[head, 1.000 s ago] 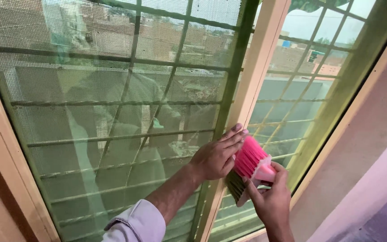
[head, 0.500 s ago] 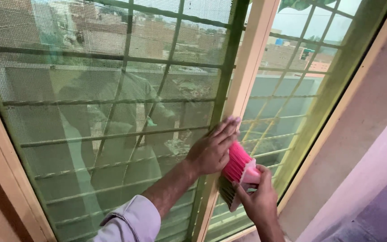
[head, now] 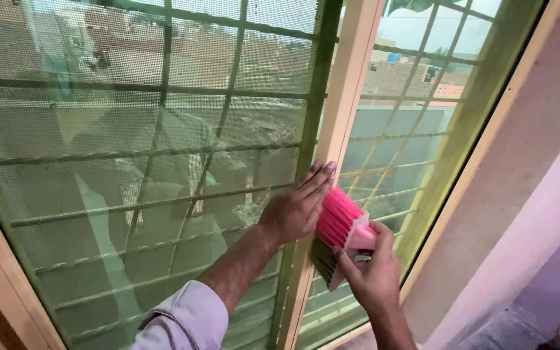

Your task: The person uses a small pink and green brush to scrub the frame and screen of a window. They move around the room briefly before returning to continue scrubbing the window frame and screen.

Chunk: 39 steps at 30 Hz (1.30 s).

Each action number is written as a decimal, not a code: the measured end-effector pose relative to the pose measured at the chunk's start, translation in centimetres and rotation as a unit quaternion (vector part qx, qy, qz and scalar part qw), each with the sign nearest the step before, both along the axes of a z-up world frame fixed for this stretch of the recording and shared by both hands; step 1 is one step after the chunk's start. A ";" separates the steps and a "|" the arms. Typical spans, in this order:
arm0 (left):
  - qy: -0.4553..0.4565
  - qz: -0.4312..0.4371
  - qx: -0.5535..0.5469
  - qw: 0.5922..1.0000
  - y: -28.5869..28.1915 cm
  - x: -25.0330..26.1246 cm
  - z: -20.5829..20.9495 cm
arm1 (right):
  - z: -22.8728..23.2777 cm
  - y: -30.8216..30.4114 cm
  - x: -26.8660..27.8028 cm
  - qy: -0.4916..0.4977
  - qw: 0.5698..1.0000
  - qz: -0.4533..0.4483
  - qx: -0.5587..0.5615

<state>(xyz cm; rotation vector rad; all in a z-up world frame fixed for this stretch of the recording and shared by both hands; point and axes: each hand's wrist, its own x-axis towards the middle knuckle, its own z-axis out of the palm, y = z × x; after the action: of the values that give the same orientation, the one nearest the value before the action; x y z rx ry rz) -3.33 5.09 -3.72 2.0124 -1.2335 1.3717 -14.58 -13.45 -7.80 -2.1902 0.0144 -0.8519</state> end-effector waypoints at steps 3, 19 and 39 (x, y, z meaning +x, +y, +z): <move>0.011 0.011 0.029 0.999 0.3 0.6 -0.3 | -0.5 0.2 0.0 0.043 0.999 -0.022 0.017; 0.031 -0.023 0.010 0.999 0.5 1.1 -0.8 | -4.7 -1.2 -0.7 0.123 0.991 -0.035 0.028; 0.053 -0.017 0.049 0.997 1.0 1.1 -0.4 | -4.4 2.5 -2.0 0.064 0.997 0.011 0.048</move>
<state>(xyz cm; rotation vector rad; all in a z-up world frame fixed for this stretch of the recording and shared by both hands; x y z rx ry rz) -2.26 6.07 -4.11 2.0906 -1.3041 1.1936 -16.57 -10.92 -12.20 -2.1473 0.0926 -0.6834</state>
